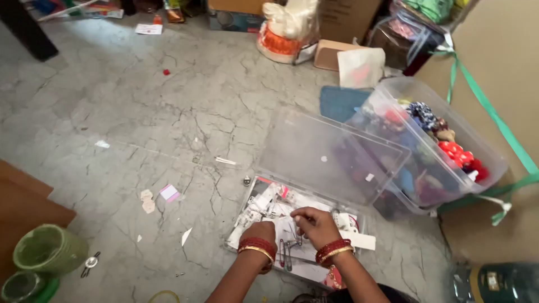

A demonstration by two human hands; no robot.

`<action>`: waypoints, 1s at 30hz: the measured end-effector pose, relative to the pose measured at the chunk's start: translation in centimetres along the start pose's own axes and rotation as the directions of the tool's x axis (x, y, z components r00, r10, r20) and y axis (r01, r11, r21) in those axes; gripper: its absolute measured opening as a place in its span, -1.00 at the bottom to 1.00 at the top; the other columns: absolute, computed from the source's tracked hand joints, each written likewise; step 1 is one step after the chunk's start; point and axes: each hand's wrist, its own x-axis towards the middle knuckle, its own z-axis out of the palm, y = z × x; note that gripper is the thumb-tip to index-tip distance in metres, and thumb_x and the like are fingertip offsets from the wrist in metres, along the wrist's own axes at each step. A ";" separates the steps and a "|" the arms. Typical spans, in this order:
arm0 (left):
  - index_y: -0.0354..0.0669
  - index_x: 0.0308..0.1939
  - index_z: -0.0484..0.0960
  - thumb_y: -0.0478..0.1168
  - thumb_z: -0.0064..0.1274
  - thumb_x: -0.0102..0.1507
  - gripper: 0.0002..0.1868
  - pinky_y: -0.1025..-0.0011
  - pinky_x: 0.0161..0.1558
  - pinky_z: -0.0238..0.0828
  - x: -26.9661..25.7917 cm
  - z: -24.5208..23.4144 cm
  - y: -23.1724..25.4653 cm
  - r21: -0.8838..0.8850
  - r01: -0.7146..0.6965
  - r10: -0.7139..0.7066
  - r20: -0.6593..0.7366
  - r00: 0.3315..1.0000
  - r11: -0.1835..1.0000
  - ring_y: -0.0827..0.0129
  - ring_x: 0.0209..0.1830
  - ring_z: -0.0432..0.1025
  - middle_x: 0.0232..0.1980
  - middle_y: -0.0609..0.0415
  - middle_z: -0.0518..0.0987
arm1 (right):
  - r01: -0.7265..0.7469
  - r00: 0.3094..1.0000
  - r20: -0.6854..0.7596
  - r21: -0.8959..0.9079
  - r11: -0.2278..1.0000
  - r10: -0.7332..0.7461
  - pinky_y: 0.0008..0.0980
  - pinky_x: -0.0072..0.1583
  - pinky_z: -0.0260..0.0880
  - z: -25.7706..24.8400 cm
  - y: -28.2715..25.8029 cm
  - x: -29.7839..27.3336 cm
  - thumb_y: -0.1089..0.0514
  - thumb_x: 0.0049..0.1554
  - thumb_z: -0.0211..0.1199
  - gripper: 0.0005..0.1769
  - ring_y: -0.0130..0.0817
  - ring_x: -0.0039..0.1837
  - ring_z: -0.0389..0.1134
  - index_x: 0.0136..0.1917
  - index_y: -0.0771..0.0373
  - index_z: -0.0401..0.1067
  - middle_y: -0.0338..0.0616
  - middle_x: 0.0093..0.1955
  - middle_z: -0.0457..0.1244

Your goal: Sorting safety pins and small clips into a plastic storage container.

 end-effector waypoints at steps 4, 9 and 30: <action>-0.13 -0.12 0.70 -0.28 0.20 0.18 -0.80 0.14 0.11 0.52 -0.3 -1.8 1.2 -0.040 -0.010 0.010 0.000 1.000 0.999 0.00 0.11 0.54 0.05 -0.23 0.62 | 0.012 0.999 0.032 -0.042 0.999 -0.011 -0.44 -0.19 0.44 -0.7 -1.6 -0.4 0.24 0.16 0.26 -0.81 -0.53 -0.30 0.38 0.02 0.31 0.60 -0.24 -0.31 0.39; -0.06 -0.27 0.75 -0.16 0.41 0.04 -0.77 0.28 0.05 0.52 0.4 -1.5 -0.2 -0.178 -0.057 0.054 -0.022 0.998 0.982 0.15 -0.04 0.60 -0.13 -0.05 0.69 | -0.021 0.989 0.142 -0.069 0.997 0.030 -0.44 -0.19 0.42 -0.3 -2.9 -1.3 0.23 0.17 0.26 -0.81 -0.55 -0.30 0.33 0.03 0.30 0.62 -0.25 -0.32 0.37; -0.16 -0.26 0.80 -0.33 0.37 0.04 -0.81 0.46 -0.15 0.60 2.1 -1.3 0.1 -0.565 -0.142 0.077 -0.137 0.988 0.813 0.42 -0.29 0.66 -0.27 0.02 0.76 | -0.040 0.996 0.082 -0.053 0.998 0.044 -0.45 -0.20 0.39 -0.2 -3.9 -1.2 0.22 0.17 0.26 -0.79 -0.56 -0.31 0.32 0.03 0.27 0.63 -0.27 -0.35 0.37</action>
